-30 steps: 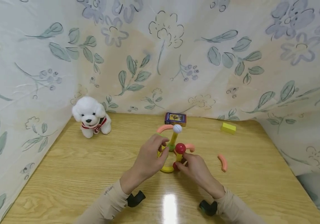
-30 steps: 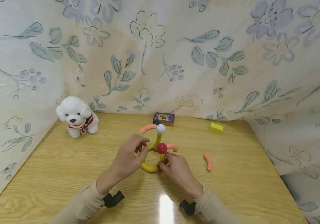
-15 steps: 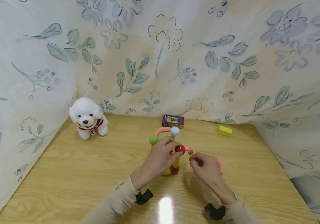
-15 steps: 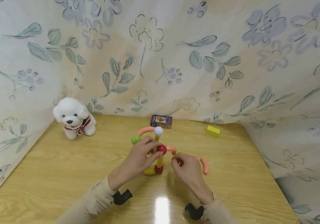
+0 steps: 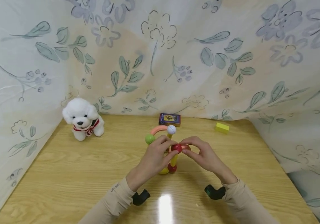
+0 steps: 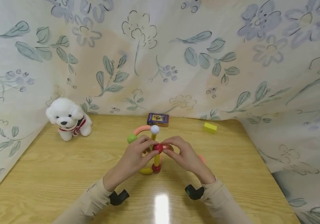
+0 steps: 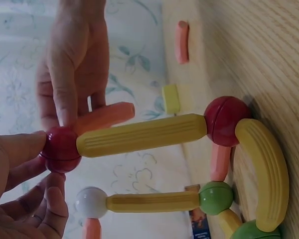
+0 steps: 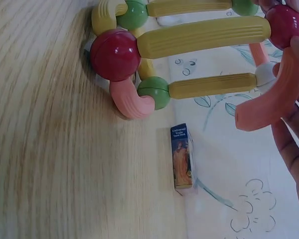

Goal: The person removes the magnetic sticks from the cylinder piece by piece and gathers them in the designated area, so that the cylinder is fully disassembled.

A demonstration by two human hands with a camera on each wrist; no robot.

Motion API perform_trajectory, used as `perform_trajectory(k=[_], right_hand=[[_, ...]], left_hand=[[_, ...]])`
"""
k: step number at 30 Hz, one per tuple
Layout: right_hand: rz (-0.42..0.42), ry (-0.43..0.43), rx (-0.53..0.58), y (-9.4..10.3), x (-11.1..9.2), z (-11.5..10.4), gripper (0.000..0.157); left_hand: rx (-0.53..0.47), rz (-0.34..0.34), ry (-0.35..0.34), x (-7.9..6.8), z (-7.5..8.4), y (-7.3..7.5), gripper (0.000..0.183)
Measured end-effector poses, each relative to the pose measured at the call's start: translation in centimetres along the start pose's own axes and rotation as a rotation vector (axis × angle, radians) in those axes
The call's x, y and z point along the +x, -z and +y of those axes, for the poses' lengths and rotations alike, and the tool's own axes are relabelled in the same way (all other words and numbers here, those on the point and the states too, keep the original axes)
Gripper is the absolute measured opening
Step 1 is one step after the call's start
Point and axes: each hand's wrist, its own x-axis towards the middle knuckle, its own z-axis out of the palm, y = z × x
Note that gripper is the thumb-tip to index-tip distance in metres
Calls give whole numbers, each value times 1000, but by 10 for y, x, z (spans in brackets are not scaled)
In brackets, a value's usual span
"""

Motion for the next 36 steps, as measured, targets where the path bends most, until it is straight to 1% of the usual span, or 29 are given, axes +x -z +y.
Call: perform_trajectory(k=[6, 7, 8, 10, 14, 16, 17, 19, 21, 25, 27, 28, 31, 34, 36], right_hand=[[25, 43, -34, -5, 4, 0, 22], [28, 34, -46, -6, 4, 0, 21], [33, 8, -56, -6, 4, 1, 19], [48, -96, -84, -4, 3, 3, 16], [58, -385, -175, 11, -4, 20, 22], [34, -482, -239, 20, -11, 32, 24], [19, -509, -269, 23, -14, 37, 25], [-5, -540, -319, 29, -20, 44, 24], [-11, -555, -338, 33, -23, 47, 24], [26, -560, -389, 51, -33, 54, 23], [30, -567, -417, 60, -38, 57, 23], [19, -577, -429, 64, -41, 59, 22], [-64, -622, -432, 73, -48, 65, 22], [-145, -677, -400, 73, -54, 72, 24], [-170, -710, -376, 71, -56, 76, 24]], left_hand=[[-7, -3, 17, -1, -1, 2, 20], [-5, -1, 18, -2, -1, 2, 20], [-1, -1, 18, -2, -1, 2, 20], [2, -5, 19, -2, -2, 2, 20], [-4, -21, 41, -2, -1, 2, 21], [-8, -26, 54, -3, -1, 2, 21], [-6, -25, 59, -3, -1, 2, 22], [1, -16, 59, -4, -1, 3, 22], [18, -4, 49, -4, -2, 4, 21], [41, 8, 23, -2, -2, 4, 20], [46, 8, 19, -1, -2, 4, 20], [46, 7, 18, -1, -2, 4, 20], [46, 3, 24, -1, -2, 4, 20], [45, -2, 37, -2, -2, 4, 21], [40, -4, 50, -2, -2, 4, 22]])
